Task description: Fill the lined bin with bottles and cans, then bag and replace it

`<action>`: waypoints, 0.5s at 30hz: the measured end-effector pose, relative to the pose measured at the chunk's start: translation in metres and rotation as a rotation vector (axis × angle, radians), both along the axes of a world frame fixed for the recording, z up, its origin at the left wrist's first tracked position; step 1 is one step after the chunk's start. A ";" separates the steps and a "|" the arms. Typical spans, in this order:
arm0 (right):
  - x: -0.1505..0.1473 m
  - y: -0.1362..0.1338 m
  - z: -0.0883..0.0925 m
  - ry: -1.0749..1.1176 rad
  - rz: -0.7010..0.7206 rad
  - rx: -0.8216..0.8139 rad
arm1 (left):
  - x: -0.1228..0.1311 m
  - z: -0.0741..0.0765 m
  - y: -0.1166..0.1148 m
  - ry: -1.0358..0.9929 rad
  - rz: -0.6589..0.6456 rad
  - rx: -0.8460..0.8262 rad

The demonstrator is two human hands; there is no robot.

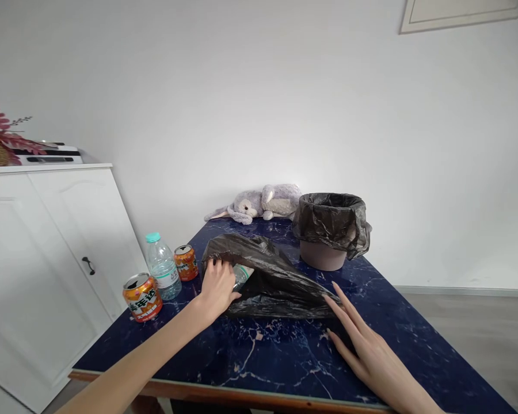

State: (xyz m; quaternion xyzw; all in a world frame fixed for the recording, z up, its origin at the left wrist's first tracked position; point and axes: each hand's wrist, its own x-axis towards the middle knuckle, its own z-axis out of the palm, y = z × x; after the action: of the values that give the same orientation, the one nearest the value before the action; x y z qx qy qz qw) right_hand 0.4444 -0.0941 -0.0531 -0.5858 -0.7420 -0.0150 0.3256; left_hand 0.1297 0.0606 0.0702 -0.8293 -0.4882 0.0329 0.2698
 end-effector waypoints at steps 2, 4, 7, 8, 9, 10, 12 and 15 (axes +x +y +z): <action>-0.001 -0.002 0.004 -0.009 0.029 -0.014 | -0.006 -0.001 0.001 0.019 0.014 -0.013; -0.002 -0.004 0.006 -0.006 0.036 -0.018 | -0.011 -0.002 0.001 0.030 0.023 -0.023; -0.002 -0.004 0.006 0.001 0.048 -0.008 | -0.014 -0.002 0.001 0.026 0.020 -0.027; -0.003 -0.004 0.006 0.001 0.051 -0.007 | -0.014 -0.002 0.000 0.022 0.015 -0.028; -0.003 -0.003 0.006 0.001 0.053 -0.006 | -0.013 -0.001 -0.002 0.017 0.009 -0.028; -0.002 -0.003 0.006 0.001 0.053 -0.008 | -0.012 0.000 -0.003 0.012 0.004 -0.029; -0.002 -0.003 0.005 0.001 0.048 -0.015 | -0.009 0.004 -0.008 0.003 -0.011 -0.029; -0.001 -0.002 0.002 0.005 0.038 -0.018 | -0.001 0.013 -0.019 -0.015 -0.040 -0.016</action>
State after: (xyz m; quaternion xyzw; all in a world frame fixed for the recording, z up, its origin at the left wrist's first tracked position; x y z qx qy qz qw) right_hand 0.4433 -0.0960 -0.0510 -0.5745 -0.7524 -0.0006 0.3223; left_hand 0.1288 0.0414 0.0835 -0.8413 -0.4733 0.0253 0.2601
